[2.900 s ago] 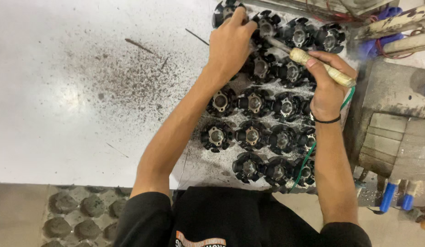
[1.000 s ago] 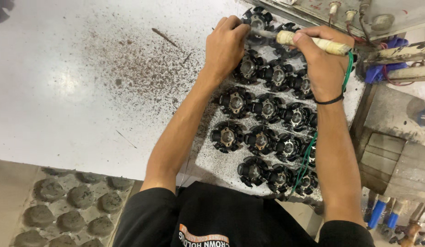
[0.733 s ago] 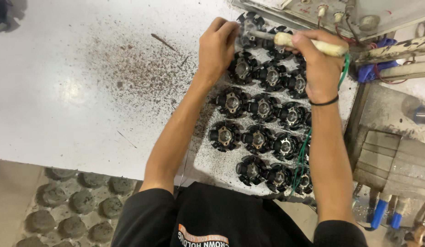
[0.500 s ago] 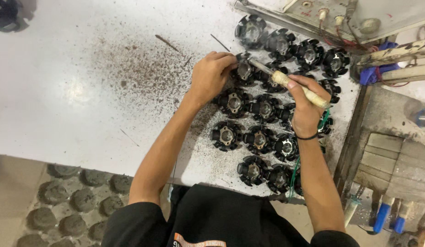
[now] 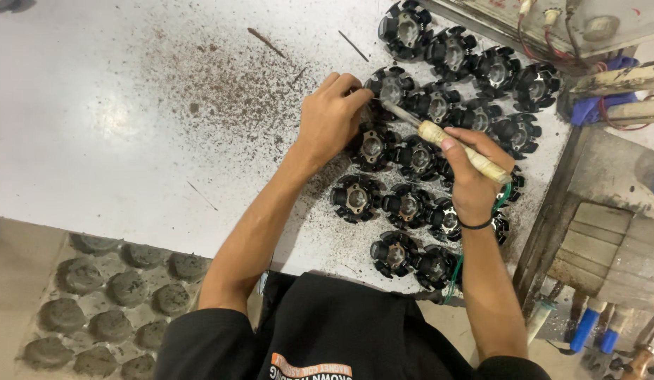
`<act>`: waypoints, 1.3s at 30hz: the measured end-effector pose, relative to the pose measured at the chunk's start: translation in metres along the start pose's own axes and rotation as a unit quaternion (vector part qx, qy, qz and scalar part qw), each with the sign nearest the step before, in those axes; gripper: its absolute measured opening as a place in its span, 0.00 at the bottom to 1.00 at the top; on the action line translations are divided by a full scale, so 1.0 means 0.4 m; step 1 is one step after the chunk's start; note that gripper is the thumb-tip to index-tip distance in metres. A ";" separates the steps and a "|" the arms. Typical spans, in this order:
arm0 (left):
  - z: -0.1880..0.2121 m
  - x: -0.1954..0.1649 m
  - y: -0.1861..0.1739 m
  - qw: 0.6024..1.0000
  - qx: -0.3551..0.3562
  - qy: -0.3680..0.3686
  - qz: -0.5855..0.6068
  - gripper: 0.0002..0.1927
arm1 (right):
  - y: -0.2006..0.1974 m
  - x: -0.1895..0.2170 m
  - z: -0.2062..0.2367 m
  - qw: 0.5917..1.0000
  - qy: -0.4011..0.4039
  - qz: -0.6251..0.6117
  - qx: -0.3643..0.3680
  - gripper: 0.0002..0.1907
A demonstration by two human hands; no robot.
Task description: The person arranges black rotor components in rows on a workbench, then uses a soldering iron to solder each rotor's center hub one at a time, producing smoke as they work. Near the end they connect red test leads from a digital testing machine to the soldered rotors.
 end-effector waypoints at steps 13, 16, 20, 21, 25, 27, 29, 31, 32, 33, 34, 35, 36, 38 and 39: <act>0.005 -0.002 0.040 1.000 -0.012 -0.005 0.017 0.10 | 0.016 0.091 -0.046 0.999 0.022 -0.018 0.035 0.06; -0.007 -0.020 0.035 0.998 -0.027 -0.020 0.043 0.09 | 0.012 0.086 -0.043 0.999 0.014 -0.004 0.035 0.06; 0.008 -0.041 -0.003 0.991 -0.052 -0.079 0.092 0.07 | -0.013 0.052 -0.032 0.995 0.021 -0.099 0.022 0.06; 0.019 -0.047 -0.017 0.988 -0.054 -0.109 0.093 0.06 | -0.022 0.040 -0.024 0.992 0.029 -0.126 0.001 0.06; 0.084 -0.093 -0.062 0.997 0.018 -0.027 0.065 0.08 | -0.024 -0.004 0.061 0.971 0.032 -0.232 -0.048 0.05; 0.116 -0.115 -0.073 0.998 0.033 -0.030 0.033 0.11 | -0.011 -0.018 0.124 0.979 0.027 -0.198 -0.044 0.07; 0.136 -0.128 -0.078 0.999 0.034 -0.026 0.008 0.13 | -0.010 -0.024 0.186 0.996 0.035 -0.071 -0.029 0.10; 0.147 -0.135 -0.081 1.000 0.019 -0.012 -0.008 0.16 | -0.014 -0.023 0.222 0.999 -0.007 -0.050 -0.016 0.10; 0.150 -0.135 -0.083 0.999 0.022 -0.027 -0.008 0.17 | -0.016 -0.020 0.232 0.999 -0.030 -0.040 -0.012 0.11; 0.151 -0.134 -0.086 0.999 0.025 -0.040 -0.009 0.18 | -0.017 -0.017 0.236 0.999 -0.036 -0.038 -0.010 0.11; 0.153 -0.133 -0.088 0.998 0.028 -0.053 -0.008 0.19 | -0.018 -0.012 0.237 0.999 -0.040 -0.035 -0.009 0.11; 0.154 -0.133 -0.090 0.999 0.026 -0.042 -0.008 0.18 | -0.018 -0.005 0.237 0.999 -0.042 -0.031 -0.007 0.11; 0.155 -0.134 -0.093 0.999 0.023 -0.031 -0.007 0.17 | -0.015 0.003 0.236 0.999 -0.041 -0.018 0.000 0.11; 0.156 -0.134 -0.097 0.999 0.023 -0.022 -0.010 0.16 | -0.007 0.023 0.232 0.999 -0.041 0.007 0.016 0.10; 0.156 -0.133 -0.098 0.999 0.026 -0.022 -0.011 0.16 | -0.004 0.034 0.228 0.999 -0.035 0.007 0.018 0.10</act>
Point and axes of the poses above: each hand's wrist, its own z-axis away from the middle knuckle, its own y-axis out of the palm, x = y × z, the point moved 1 cm from there along -z, towards the middle knuckle, and after that the axes turned 11 degrees about z, right-handed, at the moved point
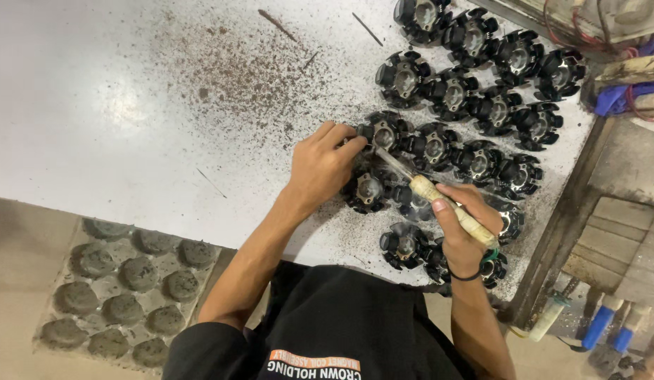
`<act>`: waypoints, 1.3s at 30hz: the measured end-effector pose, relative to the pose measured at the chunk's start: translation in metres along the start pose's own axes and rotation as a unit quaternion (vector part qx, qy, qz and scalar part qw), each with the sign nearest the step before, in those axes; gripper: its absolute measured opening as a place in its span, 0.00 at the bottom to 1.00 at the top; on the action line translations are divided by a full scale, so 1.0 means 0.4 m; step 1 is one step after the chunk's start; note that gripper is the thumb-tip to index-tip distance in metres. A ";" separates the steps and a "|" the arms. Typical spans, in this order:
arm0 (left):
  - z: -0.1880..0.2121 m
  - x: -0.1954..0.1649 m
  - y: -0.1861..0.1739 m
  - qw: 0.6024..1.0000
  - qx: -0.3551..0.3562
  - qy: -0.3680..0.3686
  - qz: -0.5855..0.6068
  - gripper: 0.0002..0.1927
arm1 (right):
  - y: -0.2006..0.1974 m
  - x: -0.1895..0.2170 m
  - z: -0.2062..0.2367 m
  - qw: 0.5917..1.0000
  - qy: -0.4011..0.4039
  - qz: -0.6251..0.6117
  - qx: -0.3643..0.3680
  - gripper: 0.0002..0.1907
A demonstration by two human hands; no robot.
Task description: The person arranges black rotor components in rows on a workbench, then uses a soldering iron to solder each rotor's center hub one at a time, producing smoke as they work. Near the end they connect red test leads from a digital testing machine to the soldered rotors.
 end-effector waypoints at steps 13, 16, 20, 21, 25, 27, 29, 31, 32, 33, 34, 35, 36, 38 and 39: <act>0.001 0.007 0.019 0.999 0.028 -0.018 0.043 0.13 | 0.021 0.164 -0.064 0.991 -0.029 0.127 0.018 0.08; -0.002 0.001 0.018 0.997 0.011 -0.020 0.068 0.12 | 0.020 0.168 -0.067 0.991 -0.023 0.130 0.020 0.08; 0.013 -0.012 -0.009 0.993 -0.051 -0.025 0.099 0.11 | -0.014 0.117 -0.042 0.995 0.024 0.095 0.037 0.10; 0.023 -0.017 -0.021 0.992 -0.070 -0.034 0.096 0.10 | -0.026 0.097 -0.029 0.997 0.048 0.062 0.015 0.09; 0.070 -0.034 -0.053 0.990 0.070 -0.084 0.090 0.10 | -0.027 0.020 0.043 0.993 0.110 -0.032 -0.035 0.10; 0.097 -0.053 -0.067 0.993 0.077 -0.037 0.082 0.12 | -0.015 0.004 0.086 0.996 0.070 -0.038 -0.034 0.10; 0.117 -0.068 -0.074 0.995 0.068 -0.015 0.073 0.15 | 0.006 0.010 0.136 0.999 -0.020 -0.020 -0.021 0.11; 0.131 -0.082 -0.076 0.996 0.051 -0.021 0.069 0.20 | 0.003 0.027 0.181 0.999 -0.043 0.024 -0.010 0.12; 0.135 -0.087 -0.075 0.996 0.046 -0.033 0.066 0.20 | 0.003 0.034 0.195 0.997 -0.055 0.047 -0.007 0.12; 0.139 -0.092 -0.076 0.996 0.039 -0.045 0.063 0.20 | 0.005 0.037 0.205 0.997 -0.055 0.045 -0.006 0.12; 0.142 -0.095 -0.076 0.996 0.033 -0.057 0.059 0.20 | 0.005 0.042 0.212 0.998 -0.054 0.042 -0.004 0.12; 0.142 -0.096 -0.076 0.996 0.038 -0.054 0.055 0.20 | 0.004 0.046 0.217 0.998 -0.055 0.040 -0.004 0.12; 0.143 -0.096 -0.077 0.997 0.043 -0.048 0.050 0.19 | 0.004 0.047 0.218 0.998 -0.046 0.046 -0.005 0.12; 0.142 -0.094 -0.079 0.997 0.046 -0.040 0.047 0.19 | 0.004 0.050 0.216 0.998 -0.029 0.054 -0.004 0.13; 0.142 -0.093 -0.079 0.997 0.046 -0.037 0.050 0.18 | 0.004 0.051 0.213 0.998 -0.026 0.055 -0.004 0.13</act>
Point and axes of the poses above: each hand's wrist, its own z-axis away from the middle knuckle, its own y-axis out of the palm, x = y × z, the point moved 1 cm from there along -z, towards the middle knuckle, and after that the axes turned 11 degrees about z, right-handed, at the moved point
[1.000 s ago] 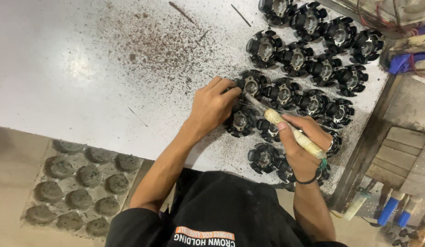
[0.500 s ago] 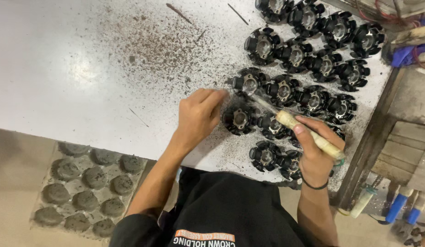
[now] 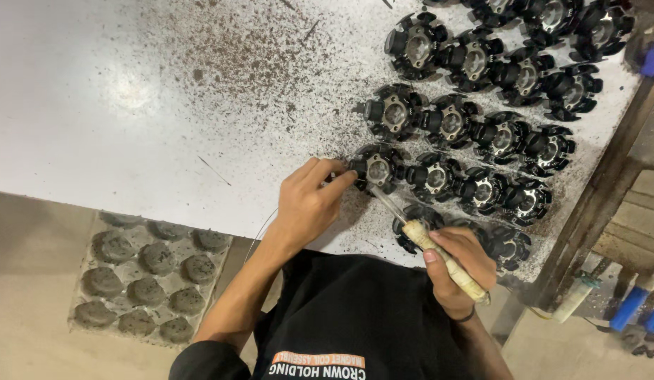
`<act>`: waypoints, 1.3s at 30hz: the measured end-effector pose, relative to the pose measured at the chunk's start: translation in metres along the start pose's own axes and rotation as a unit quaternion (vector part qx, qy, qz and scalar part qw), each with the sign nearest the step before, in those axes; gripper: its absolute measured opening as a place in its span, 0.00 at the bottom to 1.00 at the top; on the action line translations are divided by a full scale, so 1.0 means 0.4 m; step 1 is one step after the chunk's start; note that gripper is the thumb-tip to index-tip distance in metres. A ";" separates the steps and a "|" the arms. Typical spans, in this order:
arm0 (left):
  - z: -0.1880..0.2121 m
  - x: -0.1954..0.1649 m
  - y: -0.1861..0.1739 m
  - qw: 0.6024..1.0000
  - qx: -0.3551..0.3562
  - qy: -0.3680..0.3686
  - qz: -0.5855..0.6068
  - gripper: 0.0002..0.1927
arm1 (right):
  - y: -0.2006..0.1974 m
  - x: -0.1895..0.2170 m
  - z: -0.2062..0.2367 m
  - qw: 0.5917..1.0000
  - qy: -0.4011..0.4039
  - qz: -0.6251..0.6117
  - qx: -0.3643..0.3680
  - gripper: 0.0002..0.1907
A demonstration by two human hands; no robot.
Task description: The person arranges black rotor components in rows on a workbench, then uses a soldering iron to solder each rotor's center hub one at a time, producing smoke as they work. Near the end they connect red test leads from a digital testing machine to the soldered rotors.
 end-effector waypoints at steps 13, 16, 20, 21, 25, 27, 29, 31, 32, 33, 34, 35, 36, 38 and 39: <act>0.001 -0.011 0.011 0.998 0.054 0.014 0.005 0.17 | -0.010 0.136 -0.086 0.990 -0.066 0.116 0.051 0.12; 0.000 -0.015 0.017 0.999 0.054 0.001 -0.003 0.17 | -0.009 0.167 -0.114 0.982 -0.101 0.147 0.060 0.12; -0.002 -0.024 0.031 0.999 0.049 -0.010 0.013 0.15 | -0.012 0.181 -0.127 0.976 -0.134 0.158 0.067 0.12; -0.003 -0.027 0.035 0.999 0.044 -0.017 0.020 0.14 | -0.014 0.178 -0.125 0.977 -0.128 0.157 0.071 0.12; -0.006 -0.052 0.021 0.999 -0.019 0.004 0.049 0.13 | -0.035 0.133 -0.106 0.991 -0.078 0.089 0.069 0.12; 0.000 -0.073 -0.004 0.999 -0.029 -0.009 0.044 0.14 | -0.053 0.094 -0.095 0.998 -0.026 0.025 0.053 0.12; 0.007 -0.102 -0.026 0.998 -0.023 -0.020 0.053 0.14 | -0.077 0.055 -0.078 0.998 0.039 -0.036 0.032 0.12; 0.014 -0.142 -0.032 0.997 -0.003 -0.030 0.075 0.14 | -0.113 0.029 -0.051 0.998 0.042 -0.038 0.019 0.13; 0.015 -0.166 -0.022 0.994 0.021 -0.024 0.109 0.14 | -0.131 0.015 -0.039 0.998 0.042 -0.039 0.010 0.14; 0.015 -0.195 -0.003 0.989 0.046 -0.017 0.142 0.14 | -0.152 0.001 -0.029 1.000 0.016 -0.026 0.000 0.13; 0.013 -0.226 0.025 0.977 0.072 -0.008 0.202 0.12 | -0.177 -0.014 -0.017 1.000 -0.008 -0.011 -0.012 0.13; 0.009 -0.258 0.060 0.960 0.101 0.003 0.263 0.10 | -0.205 -0.028 -0.003 0.999 -0.031 0.005 -0.027 0.13; 0.007 -0.291 0.096 0.941 0.135 -0.025 0.310 0.07 | -0.242 -0.041 0.018 0.999 -0.017 0.028 -0.017 0.14; 0.000 -0.347 0.164 0.897 0.219 -0.069 0.378 0.04 | -0.334 -0.060 0.081 0.997 0.018 0.076 -0.004 0.16; -0.003 -0.370 0.195 0.873 0.267 -0.088 0.398 0.04 | -0.378 -0.070 0.120 0.995 0.044 0.087 -0.016 0.16</act>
Point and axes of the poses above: each hand's wrist, its own z-axis away from the middle knuckle, its own y-axis out of the palm, x = y × z, the point moved 1 cm from there along -z, towards the middle knuckle, and after that the axes turned 11 degrees about z, right-handed, at the moved point
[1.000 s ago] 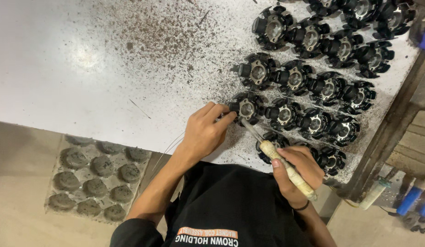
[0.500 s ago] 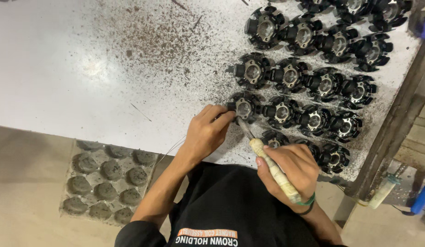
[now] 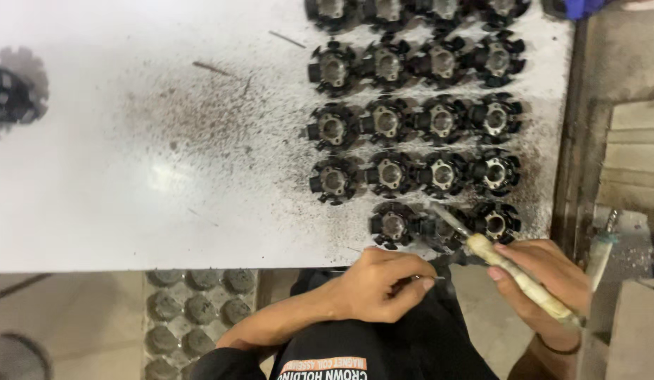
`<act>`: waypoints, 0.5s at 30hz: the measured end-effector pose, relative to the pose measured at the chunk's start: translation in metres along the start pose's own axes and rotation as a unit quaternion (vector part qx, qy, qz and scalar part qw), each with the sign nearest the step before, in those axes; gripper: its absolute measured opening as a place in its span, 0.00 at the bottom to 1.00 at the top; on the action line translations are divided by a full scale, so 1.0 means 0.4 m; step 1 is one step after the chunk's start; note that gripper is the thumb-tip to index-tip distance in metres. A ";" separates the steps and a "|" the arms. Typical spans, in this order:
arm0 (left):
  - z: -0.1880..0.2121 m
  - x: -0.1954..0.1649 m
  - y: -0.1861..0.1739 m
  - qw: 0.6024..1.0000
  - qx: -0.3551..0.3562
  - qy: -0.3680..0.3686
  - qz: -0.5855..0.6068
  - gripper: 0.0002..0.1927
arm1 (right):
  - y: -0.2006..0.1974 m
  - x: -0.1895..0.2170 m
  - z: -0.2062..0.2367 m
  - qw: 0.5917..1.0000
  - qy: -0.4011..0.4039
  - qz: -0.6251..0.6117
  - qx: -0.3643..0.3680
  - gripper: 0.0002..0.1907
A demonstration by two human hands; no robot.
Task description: The person arranges black rotor components in rows on a workbench, then uses a soldering iron to solder each rotor's center hub one at a time, producing smoke as they work. Near the end they connect red test leads from a digital testing machine to the soldered rotors.
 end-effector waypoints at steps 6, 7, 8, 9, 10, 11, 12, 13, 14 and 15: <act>-0.074 0.031 0.114 0.986 0.140 -0.083 0.042 0.06 | -0.228 -0.182 0.291 0.959 0.253 0.062 -0.114 0.15; -0.085 0.039 0.129 0.981 0.159 -0.110 0.037 0.06 | -0.230 -0.211 0.351 0.940 0.280 -0.010 -0.194 0.12; -0.093 0.045 0.147 0.980 0.158 -0.119 0.032 0.06 | -0.232 -0.239 0.408 0.911 0.292 -0.082 -0.278 0.10; -0.100 0.049 0.164 0.979 0.156 -0.130 0.025 0.05 | -0.229 -0.290 0.442 0.871 0.296 -0.186 -0.345 0.11; -0.107 0.054 0.182 0.977 0.163 -0.134 0.033 0.05 | -0.224 -0.335 0.471 0.816 0.286 -0.282 -0.415 0.12; -0.113 0.056 0.196 0.976 0.162 -0.137 0.039 0.04 | -0.222 -0.383 0.484 0.753 0.295 -0.369 -0.458 0.15; -0.116 0.058 0.207 0.977 0.152 -0.141 0.044 0.04 | -0.212 -0.417 0.492 0.706 0.305 -0.422 -0.480 0.17; -0.117 0.058 0.215 0.976 0.164 -0.138 0.039 0.04 | -0.203 -0.444 0.489 0.657 0.313 -0.476 -0.494 0.19; -0.118 0.059 0.220 0.975 0.171 -0.135 0.033 0.04 | -0.198 -0.469 0.476 0.632 0.317 -0.501 -0.500 0.18; -0.118 0.060 0.222 0.976 0.175 -0.130 0.025 0.04 | -0.194 -0.489 0.453 0.607 0.319 -0.526 -0.502 0.18</act>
Point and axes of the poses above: each hand's wrist, its own z-axis away from the middle knuckle, its own y-axis out of the palm, x = y × z, the point moved 1 cm from there along -z, towards the middle knuckle, and after that the axes turned 11 degrees about z, right-handed, at the moved point
